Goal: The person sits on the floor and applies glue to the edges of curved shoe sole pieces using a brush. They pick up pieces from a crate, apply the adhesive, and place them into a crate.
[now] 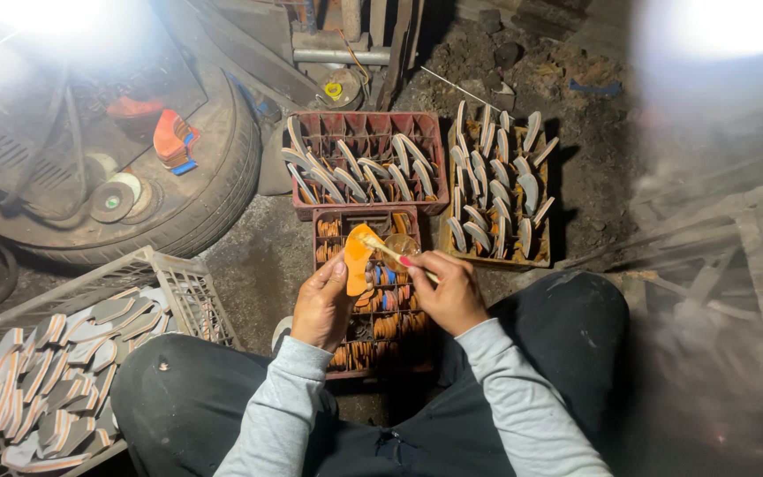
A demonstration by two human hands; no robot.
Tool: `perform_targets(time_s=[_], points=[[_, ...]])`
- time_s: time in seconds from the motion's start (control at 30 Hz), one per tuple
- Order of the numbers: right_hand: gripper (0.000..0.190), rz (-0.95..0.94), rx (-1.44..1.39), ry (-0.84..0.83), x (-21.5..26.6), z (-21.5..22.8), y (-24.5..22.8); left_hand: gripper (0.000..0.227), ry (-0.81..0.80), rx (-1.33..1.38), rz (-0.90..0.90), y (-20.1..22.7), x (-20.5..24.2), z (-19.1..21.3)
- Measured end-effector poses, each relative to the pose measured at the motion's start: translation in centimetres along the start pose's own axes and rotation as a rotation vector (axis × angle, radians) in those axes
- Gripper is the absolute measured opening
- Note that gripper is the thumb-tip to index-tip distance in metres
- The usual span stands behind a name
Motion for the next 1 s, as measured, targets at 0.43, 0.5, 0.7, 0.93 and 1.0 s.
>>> perform_targets(time_s=[0.43,0.5,0.7,0.93,1.0], points=[[0.01,-0.051,0.164,0.015,-0.7,1.8,1.3,0.042,0.012,0.038,0.033,0.4,-0.4,0.3],[0.01,-0.057,0.147,0.045,-1.0,2.6,1.5,0.042,0.062,0.057,0.055,0.6,-0.4,0.7],[0.012,0.048,-0.03,-0.086,-0.2,0.2,-0.1,0.04,0.026,0.002,0.076,-0.5,-0.7,0.8],[0.011,-0.021,0.078,-0.001,-1.7,1.7,0.8,0.041,-0.015,-0.077,0.072,-0.2,-0.4,0.0],[0.012,-0.01,0.064,0.023,-1.6,1.9,0.9,0.042,0.026,-0.075,0.077,0.0,-0.4,0.3]])
Point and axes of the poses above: each hand's wrist, its own x-axis away from the middle knuckle, its own z-axis out of the back of the hand, y = z × x, the point moved 10 cm from there along -x, towards the middle knuckle, and after that the axes turned 3 degrees about -x, right-handed, at the moved point
